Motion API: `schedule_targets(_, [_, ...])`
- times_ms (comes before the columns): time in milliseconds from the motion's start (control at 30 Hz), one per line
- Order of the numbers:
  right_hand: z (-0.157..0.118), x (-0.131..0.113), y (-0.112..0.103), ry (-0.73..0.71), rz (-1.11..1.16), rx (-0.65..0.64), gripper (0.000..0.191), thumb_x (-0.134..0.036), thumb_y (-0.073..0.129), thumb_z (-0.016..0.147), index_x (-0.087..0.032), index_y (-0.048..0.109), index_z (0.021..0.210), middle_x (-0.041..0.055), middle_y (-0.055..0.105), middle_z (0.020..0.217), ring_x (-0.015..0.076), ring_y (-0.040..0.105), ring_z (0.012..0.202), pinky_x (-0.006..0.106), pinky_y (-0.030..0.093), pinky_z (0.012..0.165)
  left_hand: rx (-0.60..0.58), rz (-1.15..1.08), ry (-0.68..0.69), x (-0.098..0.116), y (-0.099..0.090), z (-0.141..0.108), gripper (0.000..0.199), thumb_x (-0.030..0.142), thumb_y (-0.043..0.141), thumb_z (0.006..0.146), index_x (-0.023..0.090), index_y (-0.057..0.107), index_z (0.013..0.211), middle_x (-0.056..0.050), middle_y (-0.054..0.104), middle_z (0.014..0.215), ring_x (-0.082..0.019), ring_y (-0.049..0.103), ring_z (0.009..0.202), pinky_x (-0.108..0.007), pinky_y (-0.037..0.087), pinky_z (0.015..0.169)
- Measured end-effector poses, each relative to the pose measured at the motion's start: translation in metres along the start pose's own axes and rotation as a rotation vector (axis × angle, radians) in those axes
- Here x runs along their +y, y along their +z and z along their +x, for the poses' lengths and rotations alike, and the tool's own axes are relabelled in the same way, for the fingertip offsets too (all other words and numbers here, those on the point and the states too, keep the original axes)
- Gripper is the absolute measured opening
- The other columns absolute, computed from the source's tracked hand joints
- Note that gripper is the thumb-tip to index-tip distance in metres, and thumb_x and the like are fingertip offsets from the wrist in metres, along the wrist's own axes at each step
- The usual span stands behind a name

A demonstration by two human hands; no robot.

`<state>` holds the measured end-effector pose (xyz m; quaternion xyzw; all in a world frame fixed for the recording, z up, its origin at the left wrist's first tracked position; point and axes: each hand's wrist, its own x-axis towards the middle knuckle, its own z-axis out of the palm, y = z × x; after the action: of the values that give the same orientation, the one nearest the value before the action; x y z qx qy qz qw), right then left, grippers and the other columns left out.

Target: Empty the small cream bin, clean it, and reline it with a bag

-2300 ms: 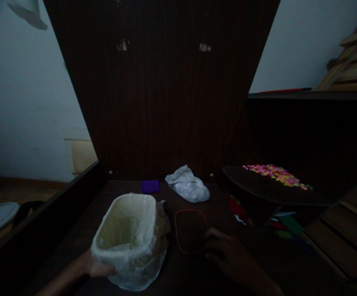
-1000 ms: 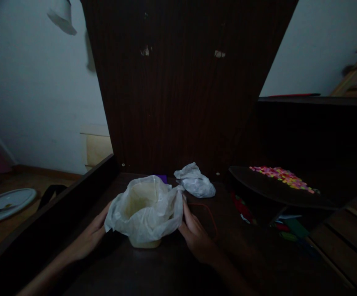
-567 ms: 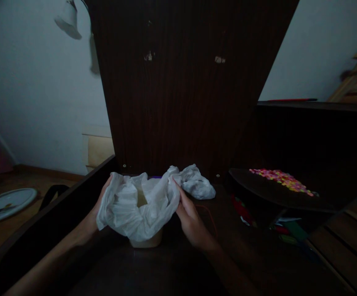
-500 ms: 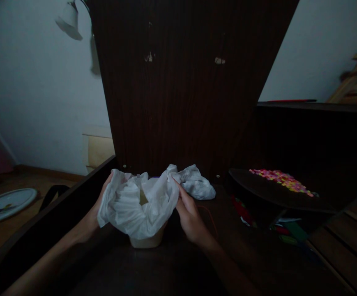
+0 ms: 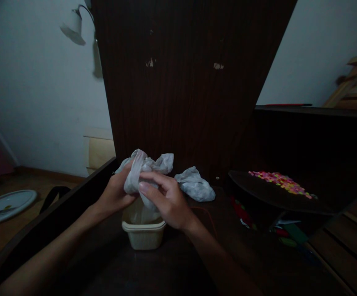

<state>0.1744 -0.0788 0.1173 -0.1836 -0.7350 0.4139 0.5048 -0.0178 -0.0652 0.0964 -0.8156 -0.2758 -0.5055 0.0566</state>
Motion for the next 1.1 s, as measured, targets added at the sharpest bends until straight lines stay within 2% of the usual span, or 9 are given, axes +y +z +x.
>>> schedule_targets(100, [0.001, 0.006, -0.006, -0.139, -0.178, 0.18, 0.022, -0.035, 0.067, 0.091, -0.029, 0.076, 0.11, 0.0047, 0.072, 0.119, 0.0263, 0.06, 0.12, 0.046, 0.042, 0.108, 0.231, 0.053, 0.003, -0.004, -0.011, 0.009, 0.029, 0.013, 0.056, 0.092, 0.021, 0.07, 0.117, -0.008, 0.072, 0.11, -0.021, 0.069, 0.098, -0.033, 0.057, 0.086])
schedule_targets(200, [0.004, 0.019, -0.009, -0.056, -0.12, 0.272, 0.042, -0.038, 0.071, 0.089, -0.033, 0.066, 0.13, 0.004, 0.059, 0.145, 0.0264, 0.051, 0.134, 0.048, 0.038, 0.114, 0.56, 0.029, -0.055, -0.003, -0.015, 0.016, 0.015, 0.02, 0.059, 0.093, 0.02, 0.074, 0.091, -0.004, 0.067, 0.091, -0.018, 0.064, 0.086, -0.029, 0.054, 0.077])
schedule_targets(267, [0.006, 0.028, -0.006, 0.045, 0.078, 0.21, 0.054, -0.045, 0.069, 0.09, -0.034, 0.056, 0.141, 0.0038, 0.057, 0.148, 0.0249, 0.053, 0.134, 0.045, 0.042, 0.112, 0.628, 0.022, -0.099, 0.0, -0.011, 0.019, 0.013, 0.022, 0.061, 0.092, 0.019, 0.073, 0.087, -0.004, 0.066, 0.092, -0.019, 0.063, 0.09, -0.031, 0.053, 0.081])
schedule_targets(400, [0.012, 0.032, 0.008, 0.128, 0.335, 0.138, 0.045, -0.054, 0.063, 0.092, -0.025, 0.066, 0.126, 0.0049, 0.073, 0.12, 0.0241, 0.065, 0.115, 0.039, 0.05, 0.102, 0.282, -0.163, -0.212, 0.003, 0.009, 0.018, 0.026, 0.029, 0.064, 0.088, 0.017, 0.068, 0.11, -0.009, 0.069, 0.109, -0.025, 0.066, 0.103, -0.039, 0.055, 0.092])
schedule_targets(567, [0.02, 0.02, 0.014, 0.109, 0.186, 0.151, 0.019, -0.034, 0.071, 0.082, -0.021, 0.074, 0.095, 0.001, 0.075, 0.087, 0.0198, 0.066, 0.082, 0.03, 0.052, 0.074, -0.021, -0.237, -0.215, -0.005, 0.021, 0.01, 0.047, 0.033, 0.077, 0.07, 0.014, 0.065, 0.112, -0.012, 0.072, 0.11, -0.03, 0.068, 0.102, -0.045, 0.055, 0.094])
schedule_targets(733, [0.024, 0.032, 0.006, 0.138, 0.241, 0.218, 0.016, -0.027, 0.075, 0.069, -0.023, 0.072, 0.083, 0.0003, 0.075, 0.086, 0.0224, 0.067, 0.087, 0.033, 0.052, 0.08, -0.047, -0.077, 0.018, -0.009, 0.011, 0.012, 0.015, 0.015, 0.063, 0.078, 0.018, 0.066, 0.092, -0.009, 0.072, 0.102, -0.025, 0.069, 0.097, -0.036, 0.057, 0.085])
schedule_targets(900, [0.025, 0.041, 0.005, 0.236, 0.427, 0.436, 0.026, -0.045, 0.068, 0.07, -0.025, 0.068, 0.087, 0.001, 0.075, 0.091, 0.0264, 0.067, 0.097, 0.037, 0.055, 0.083, 0.164, 0.061, 0.047, -0.002, 0.008, 0.019, 0.019, 0.005, 0.053, 0.085, 0.018, 0.067, 0.085, -0.007, 0.07, 0.093, -0.019, 0.067, 0.087, -0.029, 0.054, 0.073])
schedule_targets(1000, [0.024, 0.037, 0.008, 0.246, 0.484, 0.357, 0.041, -0.06, 0.059, 0.076, -0.026, 0.066, 0.098, 0.0037, 0.075, 0.098, 0.0284, 0.067, 0.104, 0.04, 0.056, 0.085, 0.178, 0.064, 0.056, 0.002, 0.015, 0.023, 0.018, 0.007, 0.053, 0.086, 0.018, 0.066, 0.082, -0.007, 0.07, 0.092, -0.019, 0.066, 0.083, -0.029, 0.053, 0.071])
schedule_targets(1100, [0.025, 0.033, 0.012, 0.233, 0.429, 0.33, 0.047, -0.057, 0.063, 0.078, -0.027, 0.061, 0.113, 0.0045, 0.073, 0.111, 0.0279, 0.066, 0.109, 0.039, 0.055, 0.09, 0.161, 0.036, 0.119, 0.005, 0.024, 0.028, 0.017, 0.007, 0.053, 0.084, 0.018, 0.064, 0.079, -0.007, 0.071, 0.091, -0.02, 0.067, 0.083, -0.03, 0.054, 0.071])
